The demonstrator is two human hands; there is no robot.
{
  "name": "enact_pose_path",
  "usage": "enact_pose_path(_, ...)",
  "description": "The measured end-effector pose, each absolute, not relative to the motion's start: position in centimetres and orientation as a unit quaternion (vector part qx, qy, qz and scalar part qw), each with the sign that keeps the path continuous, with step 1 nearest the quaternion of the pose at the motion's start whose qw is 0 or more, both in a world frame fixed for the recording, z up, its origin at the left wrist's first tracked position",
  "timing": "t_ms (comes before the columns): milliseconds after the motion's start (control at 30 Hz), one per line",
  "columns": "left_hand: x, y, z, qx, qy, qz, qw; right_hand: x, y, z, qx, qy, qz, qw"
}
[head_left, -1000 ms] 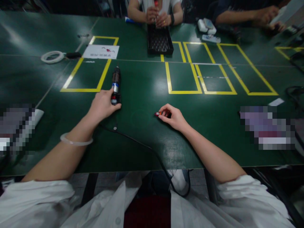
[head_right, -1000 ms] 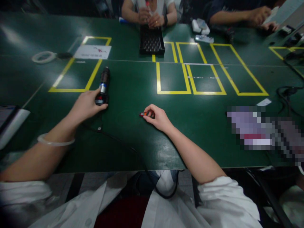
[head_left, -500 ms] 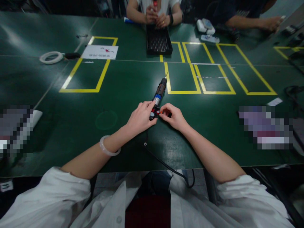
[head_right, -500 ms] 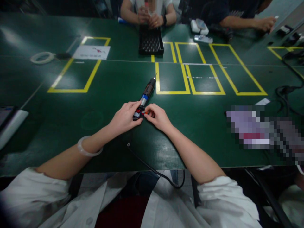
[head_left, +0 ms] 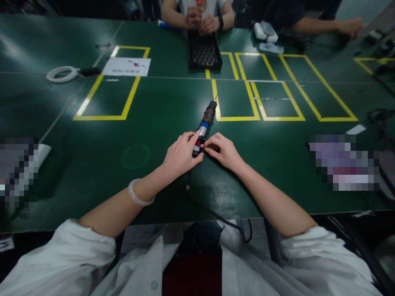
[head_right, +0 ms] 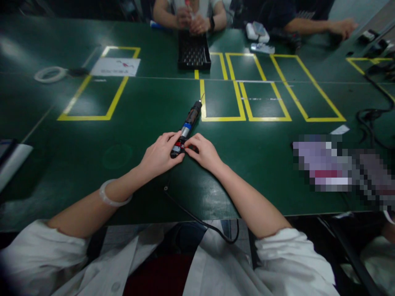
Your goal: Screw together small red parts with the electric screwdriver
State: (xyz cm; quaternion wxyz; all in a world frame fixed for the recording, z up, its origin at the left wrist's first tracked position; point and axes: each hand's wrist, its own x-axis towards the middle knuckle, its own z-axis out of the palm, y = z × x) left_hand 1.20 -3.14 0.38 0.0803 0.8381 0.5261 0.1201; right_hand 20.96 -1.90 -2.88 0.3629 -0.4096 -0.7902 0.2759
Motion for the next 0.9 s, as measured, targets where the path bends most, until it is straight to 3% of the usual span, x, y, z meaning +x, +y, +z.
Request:
enact_pose_path(367,2.2,-2.9,0.2,0.837,0.54,0.085,0.007,20.4,-2.7,-2.5,-0.464,-0.769,0.239,0.369)
enact_pose_path(900,-0.8,-1.5,0.7,0.829,0.557,0.053,-0.005,20.7,-2.4,-2.8,-0.412,-0.774,0.303,0.375)
